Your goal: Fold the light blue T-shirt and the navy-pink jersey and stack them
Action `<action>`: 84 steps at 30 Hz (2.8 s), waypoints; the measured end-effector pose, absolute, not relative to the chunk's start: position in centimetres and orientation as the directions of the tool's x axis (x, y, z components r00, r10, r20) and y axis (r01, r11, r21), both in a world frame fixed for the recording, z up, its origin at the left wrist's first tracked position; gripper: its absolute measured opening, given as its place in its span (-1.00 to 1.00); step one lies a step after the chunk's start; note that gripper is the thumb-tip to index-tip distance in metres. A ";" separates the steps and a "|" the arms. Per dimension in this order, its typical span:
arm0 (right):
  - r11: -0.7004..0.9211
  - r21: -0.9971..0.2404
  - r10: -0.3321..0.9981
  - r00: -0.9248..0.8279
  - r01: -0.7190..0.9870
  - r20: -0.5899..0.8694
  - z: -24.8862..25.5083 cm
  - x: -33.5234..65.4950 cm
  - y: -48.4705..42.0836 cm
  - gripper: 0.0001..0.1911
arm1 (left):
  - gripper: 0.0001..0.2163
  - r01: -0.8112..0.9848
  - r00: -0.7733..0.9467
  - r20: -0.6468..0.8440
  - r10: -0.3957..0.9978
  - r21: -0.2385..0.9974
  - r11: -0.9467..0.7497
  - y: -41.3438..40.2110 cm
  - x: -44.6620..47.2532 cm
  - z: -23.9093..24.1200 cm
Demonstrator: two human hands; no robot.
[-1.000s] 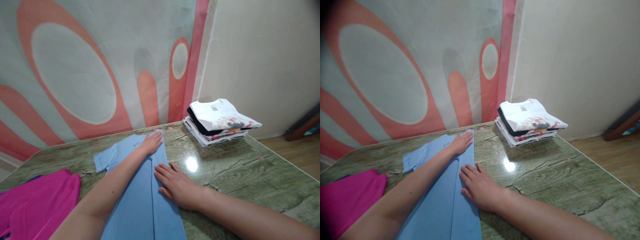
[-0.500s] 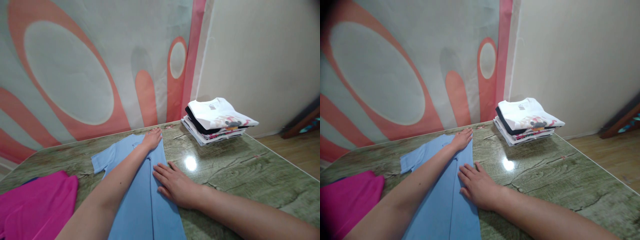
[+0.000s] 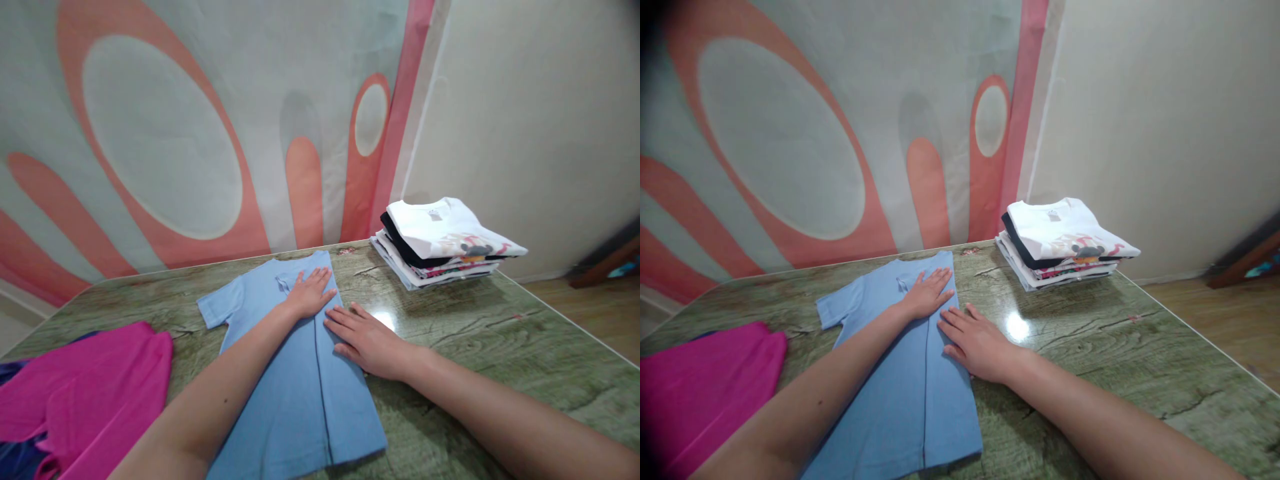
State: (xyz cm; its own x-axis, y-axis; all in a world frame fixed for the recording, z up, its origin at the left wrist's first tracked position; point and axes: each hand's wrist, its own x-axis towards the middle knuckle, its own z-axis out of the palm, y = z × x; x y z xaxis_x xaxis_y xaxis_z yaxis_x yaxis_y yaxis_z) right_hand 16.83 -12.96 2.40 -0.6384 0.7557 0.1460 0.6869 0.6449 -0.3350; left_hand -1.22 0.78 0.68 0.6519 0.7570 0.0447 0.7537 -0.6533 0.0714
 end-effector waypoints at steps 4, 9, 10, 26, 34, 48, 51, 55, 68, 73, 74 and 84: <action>0.685 -0.319 0.708 -0.702 0.655 0.078 3.9 15.1 -17.5 -0.34 | -0.43 0.744 0.660 0.074 0.748 0.075 -0.664 1.4 -1.2 0.6; 0.831 -0.382 0.456 -0.888 0.404 0.053 6.7 14.1 -21.5 -0.54 | -0.45 0.705 0.696 0.090 0.713 0.102 -0.702 1.1 -1.9 0.7; 0.830 -0.402 0.448 -0.891 0.386 0.070 7.1 14.1 -21.5 -0.60 | -0.45 0.701 0.699 0.093 0.709 0.107 -0.705 1.1 -2.0 0.7; 0.740 -0.411 0.645 -0.735 0.532 0.211 4.8 13.2 -19.1 -0.47 | -0.53 0.803 0.552 0.294 0.781 0.067 -0.593 -4.3 -7.6 4.1; 0.675 -0.455 0.736 -0.571 0.581 0.363 2.7 15.4 -14.8 -0.66 | -0.60 0.773 0.634 0.027 0.773 -0.016 -0.634 -12.2 -10.7 5.1; 0.641 -0.403 0.768 -0.543 0.654 0.340 1.1 17.3 -12.0 -0.64 | -0.40 0.284 0.955 -0.120 0.271 0.630 -0.723 -19.0 -5.5 8.8; 0.641 -0.406 0.768 -0.544 0.651 0.338 1.1 17.3 -11.9 -0.64 | -0.54 0.172 0.985 -0.123 0.121 0.695 -0.698 -18.9 -5.2 8.1; 0.653 -0.415 0.757 -0.523 0.634 0.391 0.8 17.5 -11.8 -0.65 | -0.49 0.240 0.966 -0.093 0.241 0.663 -0.709 -18.6 -6.0 8.2; 0.648 -0.361 0.762 -0.564 0.671 0.318 1.2 16.3 -12.6 -0.58 | -0.53 0.215 0.975 -0.050 0.219 0.481 -0.850 -18.5 -6.8 4.5; 0.643 -0.369 0.765 -0.538 0.671 0.354 1.1 16.4 -12.6 -0.56 | -0.30 0.350 0.934 -0.099 0.343 0.447 -0.823 -17.6 -8.5 6.0; 0.642 -0.368 0.766 -0.546 0.672 0.339 1.2 16.4 -12.6 -0.56 | -0.28 0.370 0.926 -0.097 0.366 0.431 -0.823 -17.7 -8.7 5.6; 0.663 -0.354 0.746 -0.543 0.659 0.386 1.0 16.3 -12.9 -0.60 | -0.35 0.436 0.894 -0.034 0.447 0.298 -0.849 -19.1 -9.9 5.3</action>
State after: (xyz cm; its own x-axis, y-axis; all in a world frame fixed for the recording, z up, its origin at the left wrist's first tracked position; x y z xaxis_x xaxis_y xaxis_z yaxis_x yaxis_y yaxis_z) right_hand 16.29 -12.87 0.98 -0.5430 0.7456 0.3863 0.6591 0.6635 -0.3541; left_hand -9.90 -19.05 5.28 0.8939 0.4469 -0.0337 0.4358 -0.8493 0.2979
